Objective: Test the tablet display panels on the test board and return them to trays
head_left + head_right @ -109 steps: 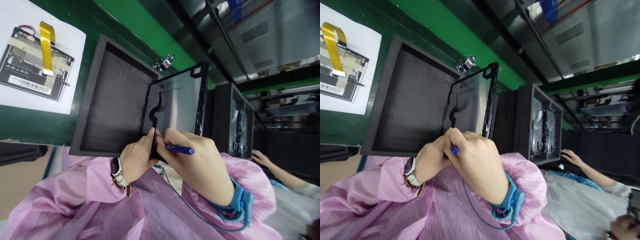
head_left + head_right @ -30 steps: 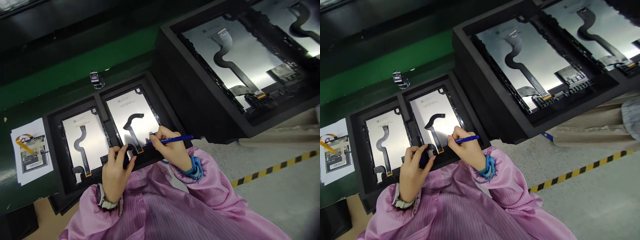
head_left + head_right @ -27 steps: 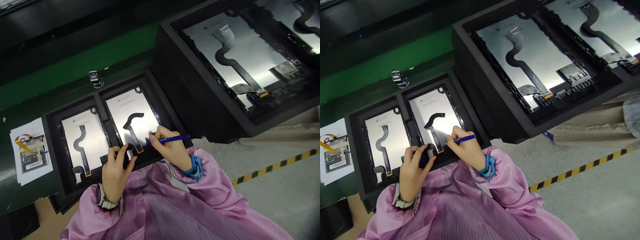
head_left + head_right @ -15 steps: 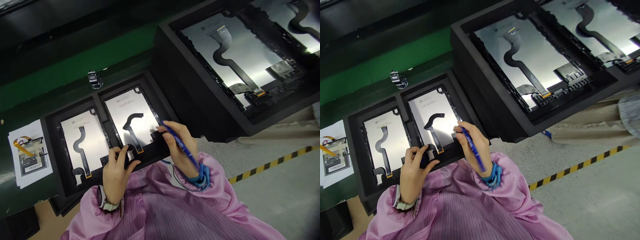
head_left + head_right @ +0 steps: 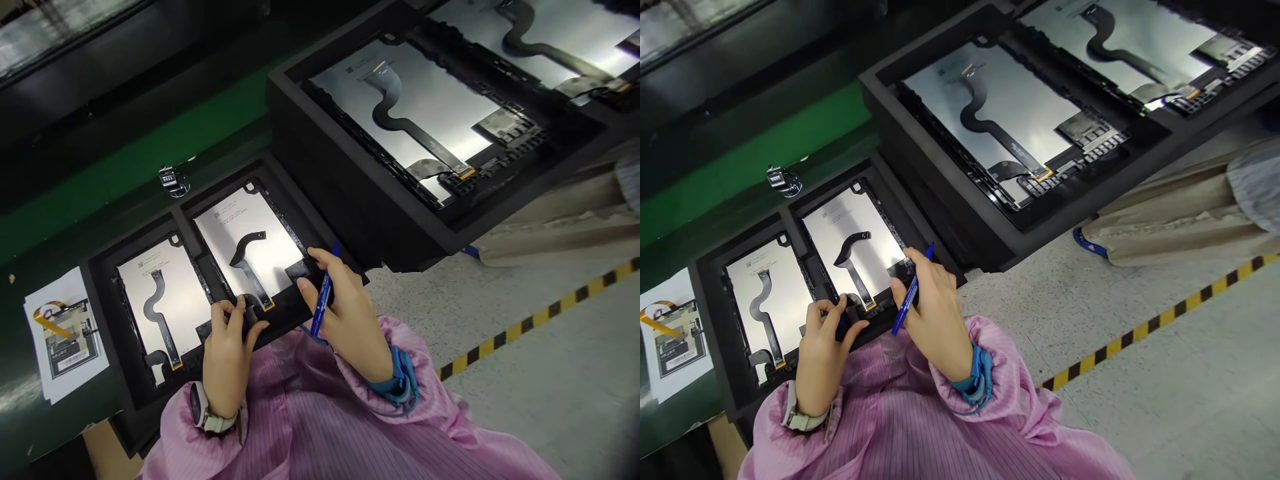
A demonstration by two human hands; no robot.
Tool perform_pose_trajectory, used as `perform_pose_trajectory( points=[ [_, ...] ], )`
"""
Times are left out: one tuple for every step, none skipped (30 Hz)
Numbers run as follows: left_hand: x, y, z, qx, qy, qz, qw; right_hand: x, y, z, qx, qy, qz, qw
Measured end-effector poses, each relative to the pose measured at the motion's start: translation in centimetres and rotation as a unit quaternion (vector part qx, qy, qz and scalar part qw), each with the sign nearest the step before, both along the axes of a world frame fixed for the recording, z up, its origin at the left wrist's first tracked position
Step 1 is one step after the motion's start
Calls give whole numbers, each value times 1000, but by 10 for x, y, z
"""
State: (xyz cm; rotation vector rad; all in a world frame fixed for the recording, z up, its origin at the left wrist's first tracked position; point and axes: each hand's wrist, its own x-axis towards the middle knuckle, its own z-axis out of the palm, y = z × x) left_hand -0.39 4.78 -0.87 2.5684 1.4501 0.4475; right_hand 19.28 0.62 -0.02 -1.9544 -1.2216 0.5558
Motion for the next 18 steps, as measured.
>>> perform_pose_trajectory(
  points=[
    [-2, 3, 5, -35, -14, -4, 999, 0, -2, 6, 17, 12, -5, 1000],
    [-4, 7, 11, -74, -33, -8, 997, -2, -5, 13, 42, 22, -8, 999],
    [-6, 11, 18, -107, -57, -7, 993, -4, -8, 20, 72, 30, -5, 997],
    [-6, 15, 26, -128, -86, 3, 988, -8, -10, 27, 105, 36, 4, 994],
    [-5, 19, 34, -138, -122, 21, 983, -13, -12, 33, 139, 43, 21, 989],
    [-2, 23, 41, -139, -168, 43, 975, -18, -14, 40, 172, 52, 42, 983],
    [2, 27, 48, -138, -220, 63, 964, -25, -14, 45, 203, 62, 66, 975],
    [7, 31, 54, -139, -269, 75, 950, -32, -14, 48, 231, 77, 91, 966],
    [11, 34, 59, -140, -308, 81, 938, -39, -13, 50, 256, 96, 117, 955],
    [15, 37, 63, -137, -332, 86, 929, -45, -11, 50, 280, 119, 139, 943],
    [18, 41, 67, -127, -343, 92, 926, -52, -9, 48, 303, 148, 159, 928],
    [19, 44, 70, -112, -344, 101, 927, -57, -7, 44, 322, 185, 176, 912],
    [19, 47, 72, -99, -342, 112, 928, -62, -4, 40, 338, 231, 187, 893],
    [17, 49, 75, -95, -340, 120, 928, -65, -2, 35, 346, 285, 196, 872],
    [14, 51, 77, -100, -337, 123, 928, -68, 0, 30, 345, 342, 203, 850],
    [11, 53, 79, -111, -331, 121, 929, -70, 2, 24, 335, 399, 209, 827],
    [7, 54, 81, -118, -323, 119, 932, -70, 5, 20, 324, 449, 206, 807],
    [4, 55, 83, -121, -312, 119, 935, -70, 8, 15, 318, 487, 189, 791]
  ],
)
